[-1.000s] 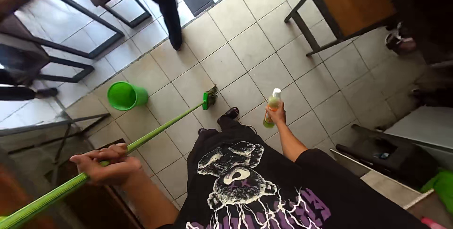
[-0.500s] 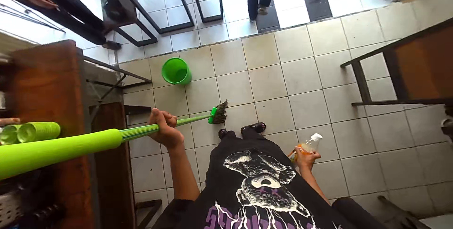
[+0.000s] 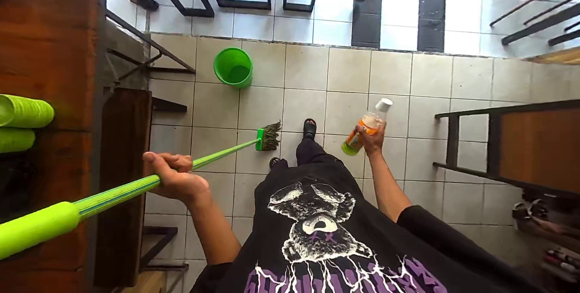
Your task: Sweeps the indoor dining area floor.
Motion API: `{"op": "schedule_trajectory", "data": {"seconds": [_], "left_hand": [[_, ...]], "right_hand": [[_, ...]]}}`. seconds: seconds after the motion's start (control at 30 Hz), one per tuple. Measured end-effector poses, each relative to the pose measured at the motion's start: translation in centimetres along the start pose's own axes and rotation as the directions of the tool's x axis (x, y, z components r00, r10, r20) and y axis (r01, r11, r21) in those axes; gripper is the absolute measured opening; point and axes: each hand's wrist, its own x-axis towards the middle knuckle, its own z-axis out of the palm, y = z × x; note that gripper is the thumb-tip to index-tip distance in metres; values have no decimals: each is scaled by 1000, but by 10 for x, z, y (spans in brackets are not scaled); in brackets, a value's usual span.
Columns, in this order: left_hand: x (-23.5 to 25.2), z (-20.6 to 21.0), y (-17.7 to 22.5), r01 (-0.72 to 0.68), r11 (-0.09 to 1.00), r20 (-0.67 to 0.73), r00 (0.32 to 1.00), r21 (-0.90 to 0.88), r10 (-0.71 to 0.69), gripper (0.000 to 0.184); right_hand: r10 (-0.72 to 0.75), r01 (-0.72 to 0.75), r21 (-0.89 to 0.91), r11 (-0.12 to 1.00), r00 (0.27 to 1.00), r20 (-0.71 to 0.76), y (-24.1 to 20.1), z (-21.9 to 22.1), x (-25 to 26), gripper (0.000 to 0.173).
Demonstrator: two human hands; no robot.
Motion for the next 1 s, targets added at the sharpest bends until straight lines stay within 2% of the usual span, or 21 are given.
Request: {"op": "schedule_trajectory", "data": {"seconds": [0.17, 0.27, 0.47, 0.7, 0.87, 1.0], "left_hand": [[-13, 24, 3, -4, 1000, -133, 991, -8, 3, 43], [-19, 61, 16, -44, 998, -98, 994, -33, 40, 45], [-5, 199, 19, -111, 994, -33, 993, 2, 111, 39], [26, 358, 8, -98, 995, 196, 976, 32, 90, 38], [53, 459, -26, -31, 998, 296, 955, 57, 13, 39], [80, 540, -76, 25, 988, 458, 884, 151, -92, 40]], "right_hand": [[1, 7, -54, 999, 988, 152, -15, 33, 98, 96], [16, -1, -87, 996, 983, 182, -23, 33, 145, 95], [-5, 18, -83, 996, 989, 151, -30, 11, 229, 95], [55, -56, -54, 997, 998, -28, -34, -24, 292, 94], [162, -171, -59, 983, 978, -133, -43, -35, 330, 91], [255, -273, -63, 960, 946, -201, -48, -39, 364, 89]]}}
